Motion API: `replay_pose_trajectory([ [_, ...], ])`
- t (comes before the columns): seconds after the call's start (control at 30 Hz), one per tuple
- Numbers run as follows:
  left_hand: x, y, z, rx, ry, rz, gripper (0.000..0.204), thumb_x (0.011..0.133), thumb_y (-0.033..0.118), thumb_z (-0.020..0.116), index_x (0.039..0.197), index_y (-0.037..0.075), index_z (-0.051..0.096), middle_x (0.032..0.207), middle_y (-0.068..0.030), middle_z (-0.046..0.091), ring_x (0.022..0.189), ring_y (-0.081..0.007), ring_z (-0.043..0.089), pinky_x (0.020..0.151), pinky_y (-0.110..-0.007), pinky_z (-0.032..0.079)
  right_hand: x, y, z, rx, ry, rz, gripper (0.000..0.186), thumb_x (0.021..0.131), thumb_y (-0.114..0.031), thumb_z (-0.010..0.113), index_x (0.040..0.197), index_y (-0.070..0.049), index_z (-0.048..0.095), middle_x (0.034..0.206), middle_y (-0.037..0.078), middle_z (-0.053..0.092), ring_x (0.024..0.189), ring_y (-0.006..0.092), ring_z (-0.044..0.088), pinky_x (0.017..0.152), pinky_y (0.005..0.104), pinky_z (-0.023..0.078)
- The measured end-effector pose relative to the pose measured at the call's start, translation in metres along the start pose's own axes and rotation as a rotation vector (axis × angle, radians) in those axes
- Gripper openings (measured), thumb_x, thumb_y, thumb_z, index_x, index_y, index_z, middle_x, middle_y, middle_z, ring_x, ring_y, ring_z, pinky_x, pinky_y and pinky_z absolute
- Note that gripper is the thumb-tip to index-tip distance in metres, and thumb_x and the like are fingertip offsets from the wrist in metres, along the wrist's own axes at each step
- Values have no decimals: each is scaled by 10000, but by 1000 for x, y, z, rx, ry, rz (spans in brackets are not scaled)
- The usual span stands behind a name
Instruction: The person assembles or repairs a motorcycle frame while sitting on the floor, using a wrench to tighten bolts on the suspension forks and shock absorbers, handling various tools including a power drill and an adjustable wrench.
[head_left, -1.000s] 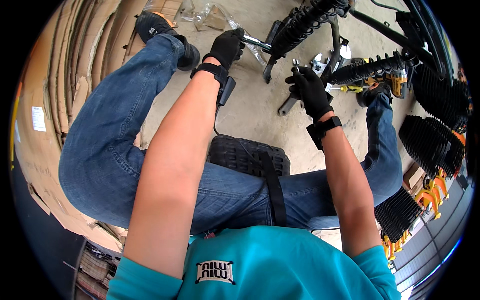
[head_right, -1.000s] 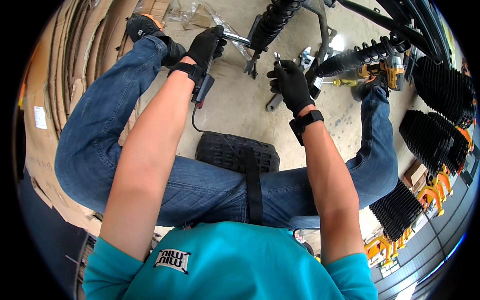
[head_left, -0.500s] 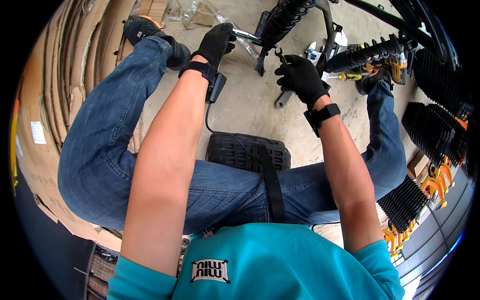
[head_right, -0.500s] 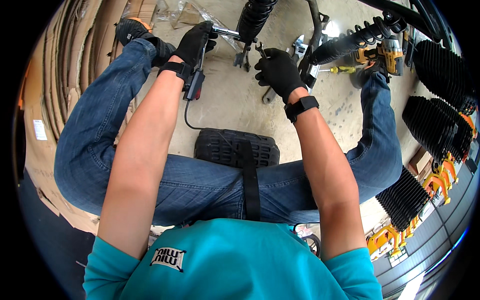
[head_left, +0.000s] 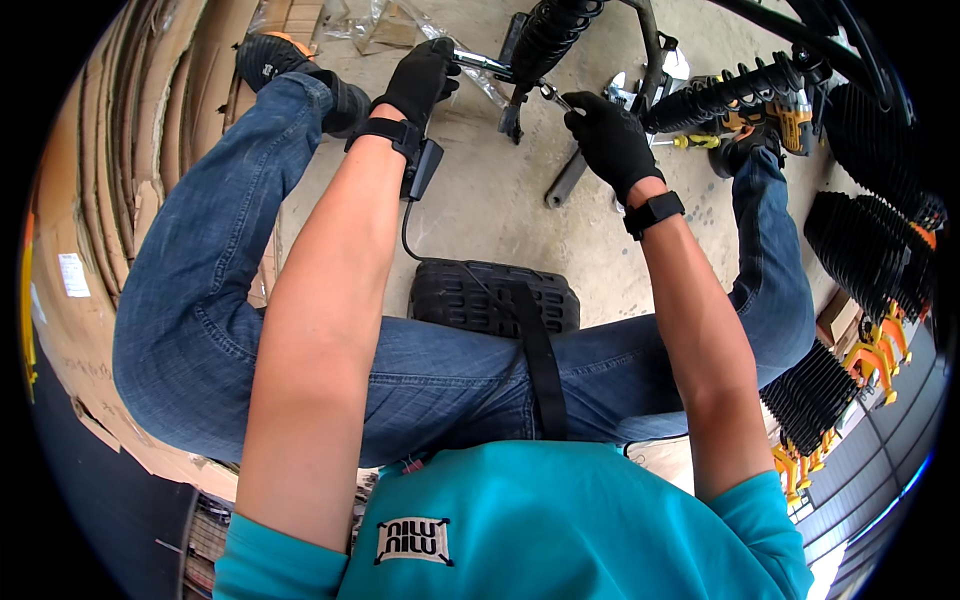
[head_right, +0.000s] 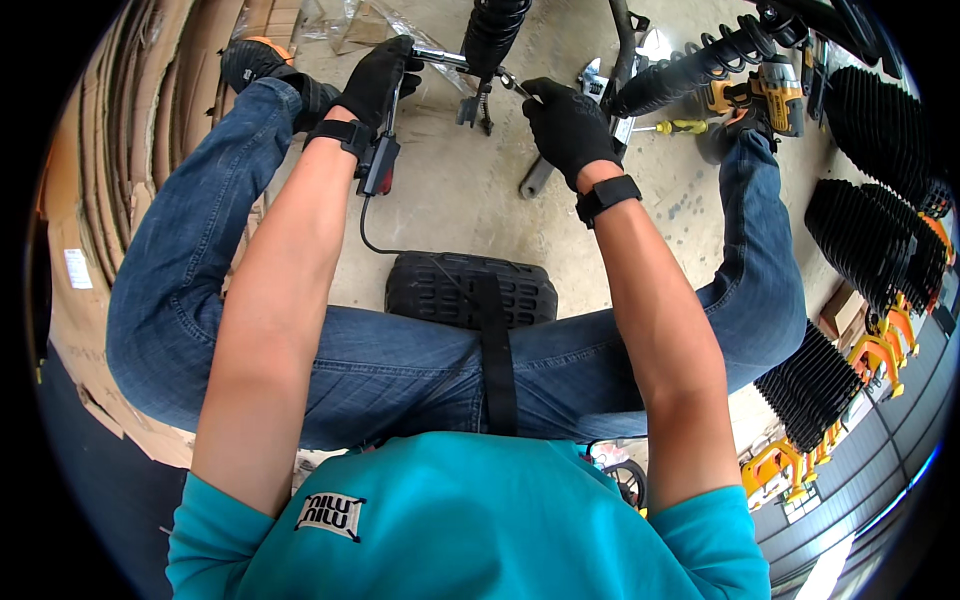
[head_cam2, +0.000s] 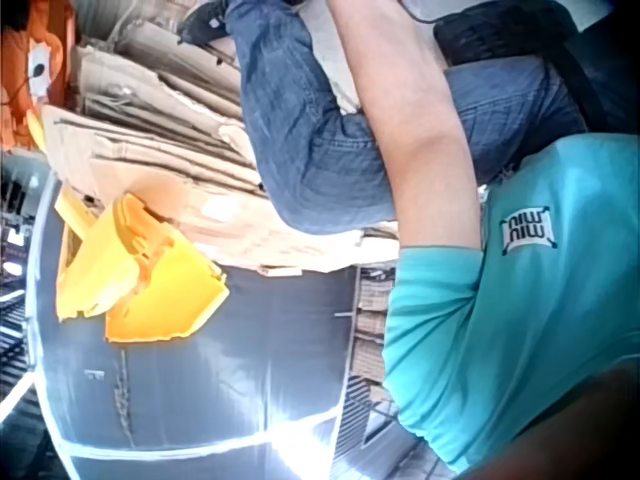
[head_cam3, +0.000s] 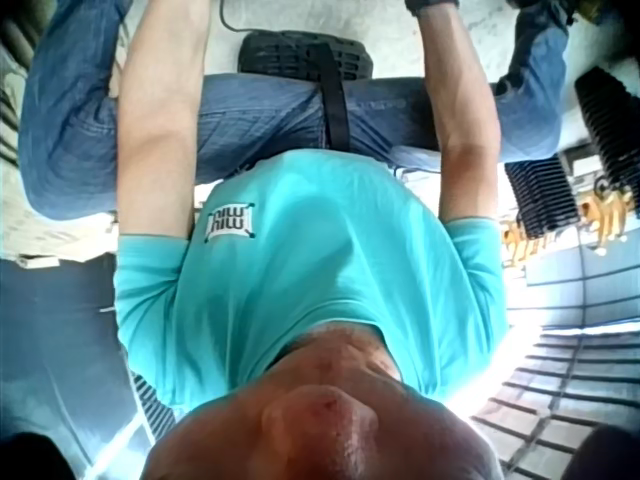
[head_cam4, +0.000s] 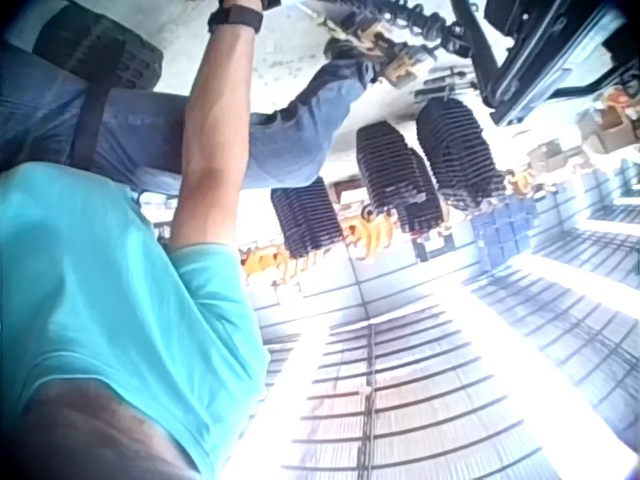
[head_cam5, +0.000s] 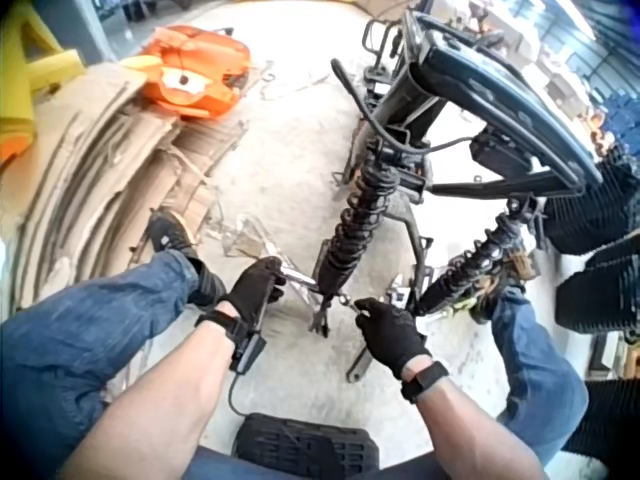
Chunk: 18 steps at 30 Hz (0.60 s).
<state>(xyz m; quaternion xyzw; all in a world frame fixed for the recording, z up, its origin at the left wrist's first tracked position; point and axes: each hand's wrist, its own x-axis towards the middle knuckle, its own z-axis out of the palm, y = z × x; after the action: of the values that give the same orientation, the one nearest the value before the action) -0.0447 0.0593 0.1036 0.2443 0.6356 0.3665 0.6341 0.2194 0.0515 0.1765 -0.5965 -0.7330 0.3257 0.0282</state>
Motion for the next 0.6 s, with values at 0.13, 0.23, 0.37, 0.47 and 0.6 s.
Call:
replay_pose_trajectory([
  [0.13, 2, -1, -1, -7, -22, 1, 296, 938, 319, 536, 1141, 109, 580, 914, -50, 641, 746, -146, 600, 675, -281, 507, 7, 3, -3, -79, 53, -92, 263, 861, -246, 598, 1093, -130, 645, 867, 148, 672, 818, 328, 644, 731, 404, 502],
  [0.23, 2, -1, -1, -3, -11, -1, 298, 934, 324, 543, 1128, 102, 582, 912, -50, 638, 742, -147, 597, 674, -280, 505, 8, -1, -4, -117, 100, -186, 248, 857, -230, 595, 1070, -112, 645, 829, 147, 667, 781, 320, 645, 706, 407, 501],
  [0.37, 1, -2, 0, -25, 11, 11, 308, 929, 334, 551, 1113, 89, 583, 912, -50, 635, 741, -146, 594, 671, -278, 503, 8, -7, -9, -115, 57, -175, 238, 851, -221, 599, 1047, -95, 645, 792, 144, 664, 748, 314, 644, 692, 398, 501],
  [0.47, 3, -1, 0, -21, -5, 4, 318, 928, 336, 551, 1125, 88, 581, 921, -54, 634, 750, -148, 595, 674, -283, 505, 9, -5, -10, -108, 49, -192, 240, 846, -230, 609, 1040, -93, 646, 779, 143, 663, 741, 312, 645, 681, 391, 502],
  [0.6, 1, -2, 0, -49, -9, 2, 345, 924, 347, 553, 1149, 86, 575, 926, -57, 633, 769, -155, 595, 692, -290, 503, 3, -1, 1, -43, 11, -123, 292, 826, -299, 647, 1030, -90, 648, 743, 143, 655, 728, 298, 651, 666, 385, 502],
])
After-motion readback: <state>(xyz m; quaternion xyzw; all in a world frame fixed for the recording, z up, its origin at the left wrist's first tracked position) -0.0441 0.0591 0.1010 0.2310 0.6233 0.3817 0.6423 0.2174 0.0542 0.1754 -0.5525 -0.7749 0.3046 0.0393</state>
